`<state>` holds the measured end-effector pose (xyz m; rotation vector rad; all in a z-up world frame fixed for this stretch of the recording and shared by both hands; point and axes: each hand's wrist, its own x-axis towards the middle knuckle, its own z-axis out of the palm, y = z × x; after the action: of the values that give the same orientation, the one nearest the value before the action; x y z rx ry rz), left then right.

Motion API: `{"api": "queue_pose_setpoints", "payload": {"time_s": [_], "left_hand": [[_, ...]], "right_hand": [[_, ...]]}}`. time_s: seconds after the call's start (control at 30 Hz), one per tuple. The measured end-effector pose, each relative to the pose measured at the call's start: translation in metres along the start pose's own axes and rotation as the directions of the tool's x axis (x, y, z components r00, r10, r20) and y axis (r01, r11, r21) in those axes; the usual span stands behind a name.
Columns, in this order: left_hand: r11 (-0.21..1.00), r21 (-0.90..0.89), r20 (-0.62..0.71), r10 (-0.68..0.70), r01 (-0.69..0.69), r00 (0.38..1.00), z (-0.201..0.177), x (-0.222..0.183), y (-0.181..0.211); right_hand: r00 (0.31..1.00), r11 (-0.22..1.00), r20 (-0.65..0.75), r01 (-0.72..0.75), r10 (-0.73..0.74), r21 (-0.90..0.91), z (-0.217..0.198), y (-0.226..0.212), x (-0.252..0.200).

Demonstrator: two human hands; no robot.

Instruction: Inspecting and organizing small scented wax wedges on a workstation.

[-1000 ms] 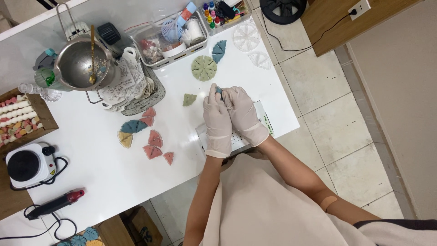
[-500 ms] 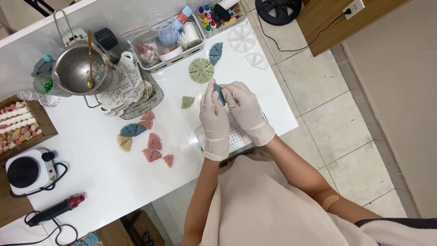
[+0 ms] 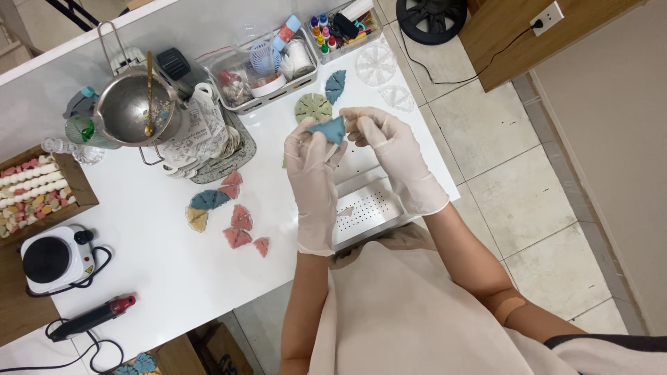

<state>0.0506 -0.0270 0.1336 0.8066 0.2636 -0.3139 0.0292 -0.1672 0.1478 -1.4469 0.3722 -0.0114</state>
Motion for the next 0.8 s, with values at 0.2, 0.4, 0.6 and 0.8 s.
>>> {"api": "queue_pose_setpoints", "payload": {"time_s": [0.2, 0.4, 0.6, 0.8], "left_hand": [[0.952, 0.202, 0.117, 0.212, -0.232, 0.97, -0.003, -0.004, -0.023], [0.901, 0.32, 0.065, 0.287, -0.292, 0.956, -0.006, 0.004, -0.033], [0.962, 0.182, 0.006, 0.208, -0.205, 0.978, -0.003, 0.004, -0.024], [0.956, 0.195, 0.005, 0.223, -0.22, 0.975, 0.003, 0.004, -0.028]], "right_hand": [[0.983, 0.987, -0.098, 0.158, -0.158, -0.008, 0.016, -0.006, -0.013], [0.976, 0.976, -0.088, 0.19, -0.2, -0.11, 0.015, -0.004, -0.012], [0.972, 0.964, 0.01, 0.232, -0.233, -0.13, 0.008, -0.009, -0.012], [0.97, 0.949, -0.012, 0.235, -0.243, -0.21, 0.007, -0.013, -0.012]]}}
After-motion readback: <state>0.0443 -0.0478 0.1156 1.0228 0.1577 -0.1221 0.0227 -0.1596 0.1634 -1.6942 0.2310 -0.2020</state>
